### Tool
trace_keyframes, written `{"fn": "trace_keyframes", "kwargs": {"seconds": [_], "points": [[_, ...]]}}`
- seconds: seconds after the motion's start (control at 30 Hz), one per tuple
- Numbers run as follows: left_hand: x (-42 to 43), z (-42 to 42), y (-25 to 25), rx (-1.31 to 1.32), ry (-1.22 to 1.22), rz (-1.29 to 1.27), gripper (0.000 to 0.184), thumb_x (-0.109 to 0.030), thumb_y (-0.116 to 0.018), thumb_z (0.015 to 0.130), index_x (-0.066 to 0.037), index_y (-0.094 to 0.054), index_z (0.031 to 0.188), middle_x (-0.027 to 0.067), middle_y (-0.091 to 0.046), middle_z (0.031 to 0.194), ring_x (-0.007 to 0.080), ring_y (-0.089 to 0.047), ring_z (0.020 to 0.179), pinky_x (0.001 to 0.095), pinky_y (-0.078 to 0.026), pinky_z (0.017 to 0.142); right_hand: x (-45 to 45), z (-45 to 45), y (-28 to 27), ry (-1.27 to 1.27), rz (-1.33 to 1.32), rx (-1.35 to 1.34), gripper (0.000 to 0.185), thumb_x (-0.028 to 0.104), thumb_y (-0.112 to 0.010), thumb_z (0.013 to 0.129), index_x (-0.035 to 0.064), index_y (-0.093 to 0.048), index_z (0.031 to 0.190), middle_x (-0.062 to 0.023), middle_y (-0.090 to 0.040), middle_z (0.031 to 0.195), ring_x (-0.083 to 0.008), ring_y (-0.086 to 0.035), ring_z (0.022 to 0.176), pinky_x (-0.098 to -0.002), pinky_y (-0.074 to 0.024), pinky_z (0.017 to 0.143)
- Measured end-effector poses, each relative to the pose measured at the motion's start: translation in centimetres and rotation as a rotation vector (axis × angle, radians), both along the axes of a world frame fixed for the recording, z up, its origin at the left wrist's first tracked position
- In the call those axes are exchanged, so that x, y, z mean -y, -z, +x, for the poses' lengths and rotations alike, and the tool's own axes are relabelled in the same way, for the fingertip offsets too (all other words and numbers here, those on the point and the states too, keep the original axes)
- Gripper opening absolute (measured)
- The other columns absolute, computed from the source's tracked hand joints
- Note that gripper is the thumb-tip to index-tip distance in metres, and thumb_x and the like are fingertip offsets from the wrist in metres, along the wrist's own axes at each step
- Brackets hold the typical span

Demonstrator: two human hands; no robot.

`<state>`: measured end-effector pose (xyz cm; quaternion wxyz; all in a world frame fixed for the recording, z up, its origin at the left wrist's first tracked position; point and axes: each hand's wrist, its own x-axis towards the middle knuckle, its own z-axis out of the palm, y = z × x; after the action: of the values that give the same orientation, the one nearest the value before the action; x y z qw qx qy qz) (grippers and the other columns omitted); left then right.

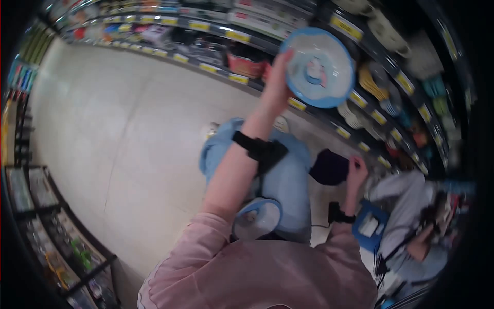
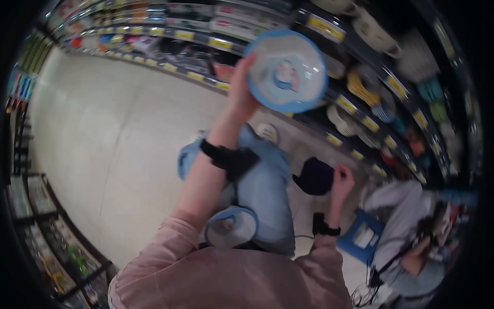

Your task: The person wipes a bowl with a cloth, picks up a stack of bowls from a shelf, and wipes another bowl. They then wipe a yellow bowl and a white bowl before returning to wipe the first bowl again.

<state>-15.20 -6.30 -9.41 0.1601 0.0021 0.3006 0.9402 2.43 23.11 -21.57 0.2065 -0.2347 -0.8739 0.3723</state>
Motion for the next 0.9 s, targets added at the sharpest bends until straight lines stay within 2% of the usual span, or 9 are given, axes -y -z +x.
{"fn": "trace_keyframes", "kwargs": {"seconds": [0.2, 0.33, 0.47, 0.67, 0.73, 0.77, 0.83, 0.87, 0.9], "points": [[-1.3, 0.8, -0.9, 0.037, 0.001, -0.141, 0.051, -0.036, -0.048, 0.082, -0.005, -0.042, 0.122, 0.0081, -0.049, 0.117, 0.0203, -0.048, 0.108, 0.0342, -0.04, 0.087, -2.1, 5.3, 1.8, 0.088, -0.038, 0.099, 0.023, 0.017, -0.061, 0.08, -0.0026, -0.063, 0.091, -0.0064, -0.061, 0.071, -0.0083, -0.052, 0.064, -0.0223, -0.0417, 0.061], [-1.9, 1.0, -1.0, 0.012, 0.022, -0.213, 0.05, -0.035, -0.049, 0.081, -0.006, -0.042, 0.122, 0.007, -0.049, 0.116, 0.0197, -0.048, 0.107, 0.0329, -0.039, 0.088, -3.2, 7.2, -0.5, 0.244, 0.008, 0.148, 0.025, 0.019, -0.06, 0.081, -0.0019, -0.062, 0.093, -0.0057, -0.061, 0.071, -0.0081, -0.052, 0.065, -0.0224, -0.041, 0.061], [-1.8, 0.9, -0.6, 0.019, 0.045, -0.254, 0.048, -0.033, -0.049, 0.081, -0.006, -0.044, 0.12, 0.007, -0.049, 0.115, 0.0192, -0.048, 0.107, 0.0325, -0.039, 0.087, -4.2, 7.0, -3.3, 0.289, 0.06, 0.046, 0.027, 0.022, -0.058, 0.083, -0.002, -0.061, 0.094, -0.005, -0.062, 0.075, -0.0086, -0.053, 0.068, -0.0213, -0.04, 0.063], [-1.5, 0.7, 0.0, 0.03, 0.082, -0.31, 0.048, -0.033, -0.051, 0.08, -0.006, -0.045, 0.119, 0.0075, -0.05, 0.113, 0.0181, -0.048, 0.105, 0.0318, -0.04, 0.086, -2.3, 2.1, -9.8, 0.195, -0.231, -0.422, 0.031, 0.026, -0.047, 0.09, -0.0017, -0.061, 0.093, -0.0073, -0.06, 0.088, -0.0107, -0.051, 0.08, -0.0226, -0.0383, 0.073], [-1.4, 0.5, 0.3, 0.026, 0.091, -0.311, 0.049, -0.034, -0.052, 0.08, -0.006, -0.045, 0.119, 0.0076, -0.05, 0.113, 0.0179, -0.048, 0.105, 0.0319, -0.04, 0.086, 0.1, 0.3, -13.0, 0.037, -0.46, -0.686, 0.039, 0.032, -0.039, 0.092, -0.001, -0.055, 0.105, -0.0092, -0.056, 0.102, -0.0136, -0.05, 0.091, -0.0268, -0.0393, 0.081], [-1.5, 0.5, 0.3, 0.02, 0.077, -0.329, 0.049, -0.034, -0.053, 0.08, -0.006, -0.044, 0.119, 0.0077, -0.05, 0.113, 0.0177, -0.048, 0.105, 0.0319, -0.04, 0.087, 1.2, -0.5, -14.1, 0.027, -0.459, -0.698, 0.039, 0.032, -0.039, 0.092, -0.001, -0.055, 0.105, -0.0092, -0.056, 0.102, -0.0136, -0.05, 0.091, -0.0268, -0.0393, 0.081], [-1.5, 0.9, -0.3, 0.032, 0.076, -0.367, 0.051, -0.035, -0.053, 0.08, -0.005, -0.044, 0.12, 0.0078, -0.05, 0.114, 0.0173, -0.048, 0.106, 0.0323, -0.039, 0.088, 3.8, -1.4, -15.7, -0.251, -0.827, -1.021, 0.05, 0.04, -0.033, 0.092, 0.0004, -0.04, 0.121, -0.0127, -0.046, 0.119, -0.0217, -0.047, 0.107, -0.0369, -0.0369, 0.093], [-1.6, 0.9, -0.4, 0.023, 0.069, -0.365, 0.051, -0.035, -0.053, 0.08, -0.005, -0.044, 0.12, 0.0078, -0.05, 0.114, 0.0173, -0.048, 0.106, 0.0323, -0.039, 0.088, 5.4, -2.0, -16.5, -0.262, -0.827, -1.027, 0.05, 0.04, -0.033, 0.092, 0.0004, -0.04, 0.121, -0.0127, -0.046, 0.119, -0.0217, -0.047, 0.107, -0.0369, -0.0369, 0.093], [-1.6, 0.8, -0.2, 0.014, 0.048, -0.4, 0.053, -0.041, -0.052, 0.078, -0.008, -0.045, 0.119, 0.0074, -0.052, 0.11, 0.0165, -0.052, 0.099, 0.031, -0.044, 0.079, 6.9, -2.5, -17.2, -0.339, -0.836, -1.052, 0.054, 0.043, -0.033, 0.091, 0.0016, -0.034, 0.126, -0.0132, -0.045, 0.121, -0.0237, -0.045, 0.111, -0.0398, -0.0337, 0.096]]}}
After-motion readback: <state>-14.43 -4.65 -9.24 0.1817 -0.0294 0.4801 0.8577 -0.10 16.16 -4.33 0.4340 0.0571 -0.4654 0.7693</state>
